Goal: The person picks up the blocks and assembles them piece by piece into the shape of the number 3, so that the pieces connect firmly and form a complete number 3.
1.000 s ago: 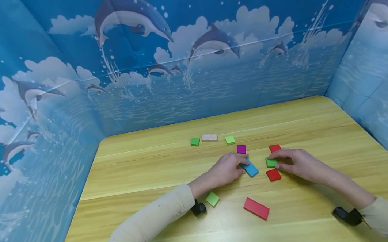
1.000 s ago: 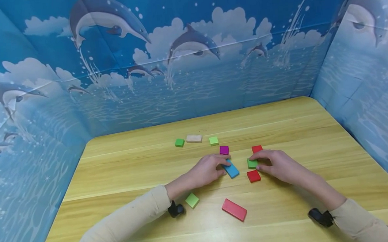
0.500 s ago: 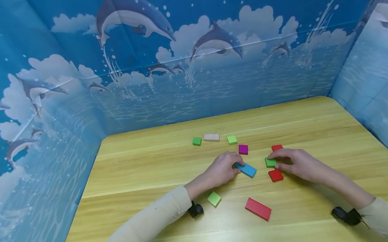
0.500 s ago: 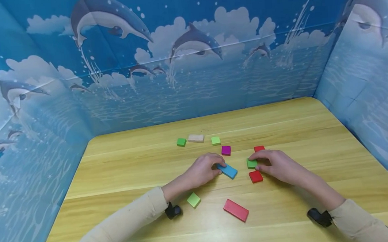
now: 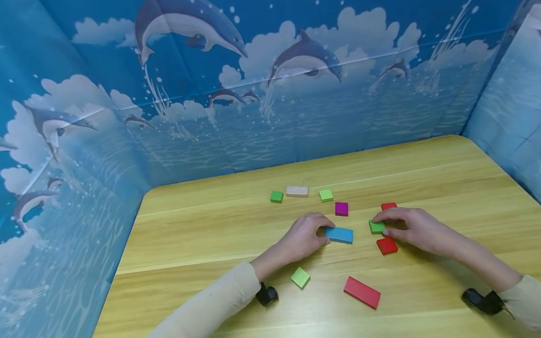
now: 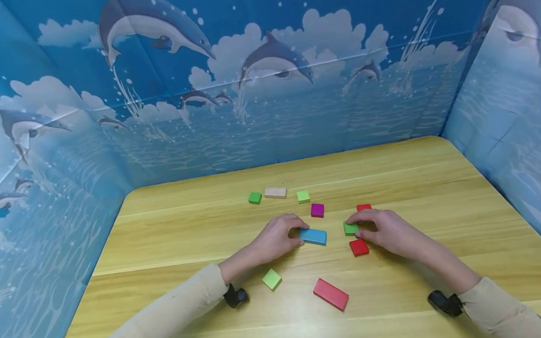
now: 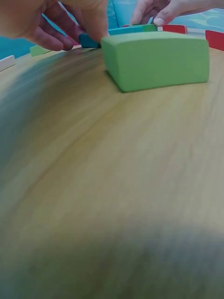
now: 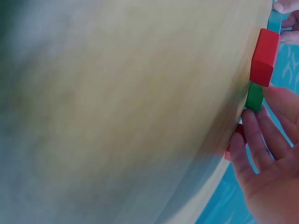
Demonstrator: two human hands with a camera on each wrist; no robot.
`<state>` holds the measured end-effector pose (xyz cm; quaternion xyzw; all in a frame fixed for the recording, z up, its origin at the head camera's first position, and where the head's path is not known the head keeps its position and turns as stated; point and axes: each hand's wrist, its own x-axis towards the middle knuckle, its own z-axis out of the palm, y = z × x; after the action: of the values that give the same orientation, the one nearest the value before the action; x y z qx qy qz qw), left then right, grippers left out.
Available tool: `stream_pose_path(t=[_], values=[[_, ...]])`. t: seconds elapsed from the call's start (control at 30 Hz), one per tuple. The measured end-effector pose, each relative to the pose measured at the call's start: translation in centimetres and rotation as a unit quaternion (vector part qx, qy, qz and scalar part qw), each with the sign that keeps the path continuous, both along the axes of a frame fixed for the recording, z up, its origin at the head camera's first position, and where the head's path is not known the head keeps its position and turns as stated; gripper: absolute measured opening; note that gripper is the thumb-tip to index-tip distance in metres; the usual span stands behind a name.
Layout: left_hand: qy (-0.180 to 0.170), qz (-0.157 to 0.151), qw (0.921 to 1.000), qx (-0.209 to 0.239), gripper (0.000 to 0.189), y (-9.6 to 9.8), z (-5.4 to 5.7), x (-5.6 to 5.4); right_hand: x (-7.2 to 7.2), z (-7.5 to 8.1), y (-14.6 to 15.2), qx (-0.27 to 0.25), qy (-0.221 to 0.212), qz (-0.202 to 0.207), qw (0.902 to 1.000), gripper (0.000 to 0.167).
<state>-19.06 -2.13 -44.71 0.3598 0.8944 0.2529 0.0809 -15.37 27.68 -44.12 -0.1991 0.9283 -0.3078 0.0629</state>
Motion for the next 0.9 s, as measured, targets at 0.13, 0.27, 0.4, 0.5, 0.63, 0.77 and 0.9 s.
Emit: stream_pose_path(t=[0.13, 0.27, 0.4, 0.5, 0.63, 0.77, 0.9], values=[[-0.014, 0.004, 0.9999, -0.001, 0.034, -0.4, -0.2, -0.1, -0.1, -0.1, 0.3, -0.001, 0.001, 0.000, 1.0000, 0.034], [-0.025, 0.007, 0.9996, 0.006, 0.034, -0.9, -0.4, -0.1, -0.1, -0.1, 0.5, 0.000, 0.004, -0.001, 1.0000, 0.033], [-0.040, 0.020, 0.9987, 0.023, 0.033, -1.6, -0.5, 0.1, -0.2, 0.0, 0.7, -0.002, 0.003, 0.005, 1.0000, 0.033], [-0.049, 0.030, 0.9977, 0.037, 0.033, -2.2, -0.6, 0.2, -0.2, -0.1, 0.7, -0.003, 0.002, 0.007, 1.0000, 0.032], [-0.062, 0.046, 0.9954, 0.057, 0.033, -3.0, -0.8, 0.4, -0.2, -0.2, 0.8, 0.000, 0.003, 0.002, 1.0000, 0.033], [-0.076, 0.064, 0.9921, 0.076, 0.034, -3.9, -0.8, 0.4, -0.1, -0.3, 0.9, -0.002, 0.004, 0.004, 1.0000, 0.033], [-0.088, 0.078, 0.9892, 0.087, 0.033, -4.8, -0.6, 0.4, -0.1, -0.2, 0.9, -0.009, 0.002, 0.011, 0.9999, 0.033]])
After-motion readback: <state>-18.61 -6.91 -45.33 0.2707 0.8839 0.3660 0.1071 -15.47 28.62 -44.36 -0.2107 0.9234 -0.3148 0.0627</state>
